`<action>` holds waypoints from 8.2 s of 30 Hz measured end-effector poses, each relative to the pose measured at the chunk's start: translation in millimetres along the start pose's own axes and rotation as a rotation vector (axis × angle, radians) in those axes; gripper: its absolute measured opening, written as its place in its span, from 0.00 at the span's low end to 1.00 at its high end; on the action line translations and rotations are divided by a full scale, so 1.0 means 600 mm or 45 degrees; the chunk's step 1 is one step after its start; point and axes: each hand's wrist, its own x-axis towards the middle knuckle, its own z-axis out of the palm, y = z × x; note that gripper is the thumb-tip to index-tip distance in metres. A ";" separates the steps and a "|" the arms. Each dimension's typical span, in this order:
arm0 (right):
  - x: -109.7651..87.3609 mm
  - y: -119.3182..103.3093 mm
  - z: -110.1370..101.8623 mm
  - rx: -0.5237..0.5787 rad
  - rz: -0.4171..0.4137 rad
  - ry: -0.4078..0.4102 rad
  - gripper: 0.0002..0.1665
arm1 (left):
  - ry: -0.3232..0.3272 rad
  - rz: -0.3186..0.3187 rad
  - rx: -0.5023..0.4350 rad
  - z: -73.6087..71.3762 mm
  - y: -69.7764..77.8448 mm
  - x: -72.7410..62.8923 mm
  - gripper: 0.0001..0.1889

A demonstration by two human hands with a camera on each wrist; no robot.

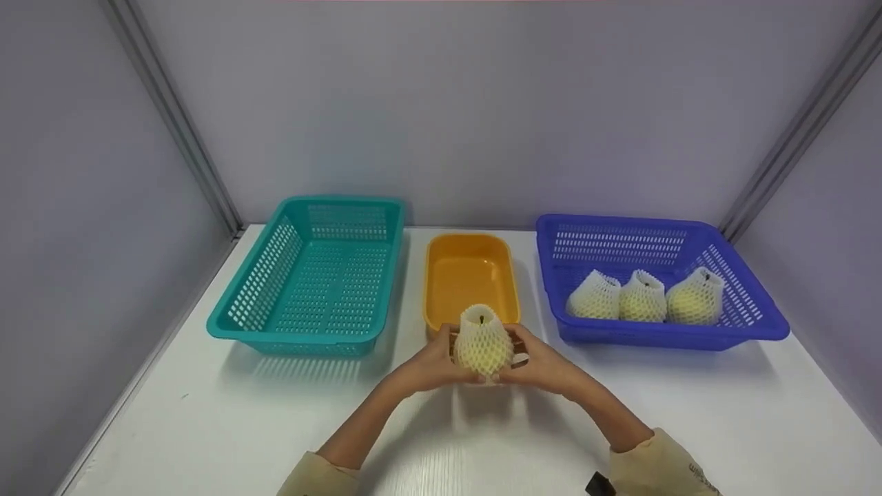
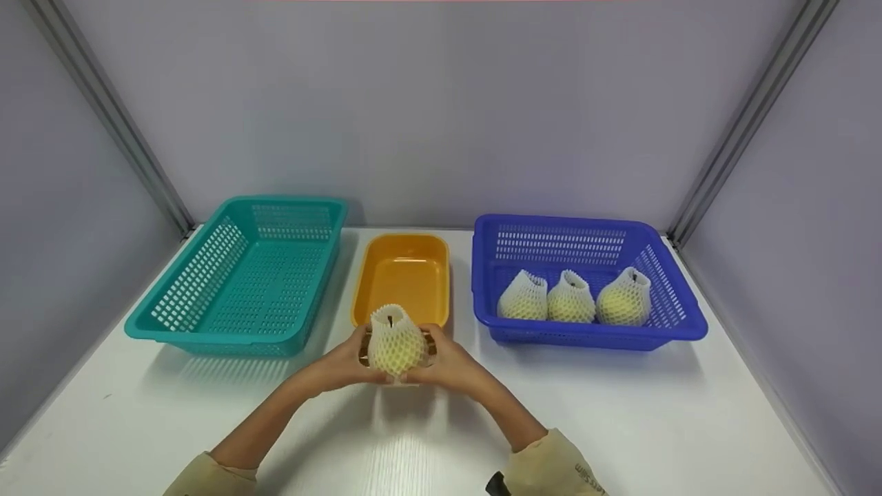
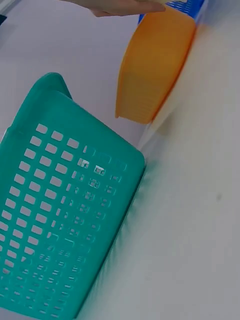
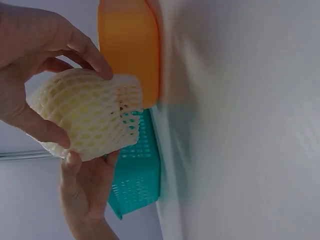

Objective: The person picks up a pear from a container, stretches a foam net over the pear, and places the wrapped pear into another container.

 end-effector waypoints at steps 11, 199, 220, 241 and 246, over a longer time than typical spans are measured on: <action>-0.008 -0.041 -0.016 0.384 0.183 0.191 0.43 | 0.126 -0.096 -0.359 0.008 0.038 0.010 0.41; 0.085 -0.050 -0.281 0.078 0.383 0.963 0.61 | 0.389 -0.365 -1.163 0.184 0.091 0.210 0.22; 0.147 0.043 -0.254 -0.549 0.414 0.702 0.56 | 0.381 -0.369 -1.151 0.195 0.091 0.212 0.22; 0.135 0.061 -0.256 -0.699 0.633 0.378 0.65 | 0.414 -0.368 -1.131 0.199 0.091 0.214 0.22; 0.133 0.061 -0.259 -0.686 0.621 0.312 0.68 | 0.415 -0.342 -1.146 0.200 0.088 0.214 0.20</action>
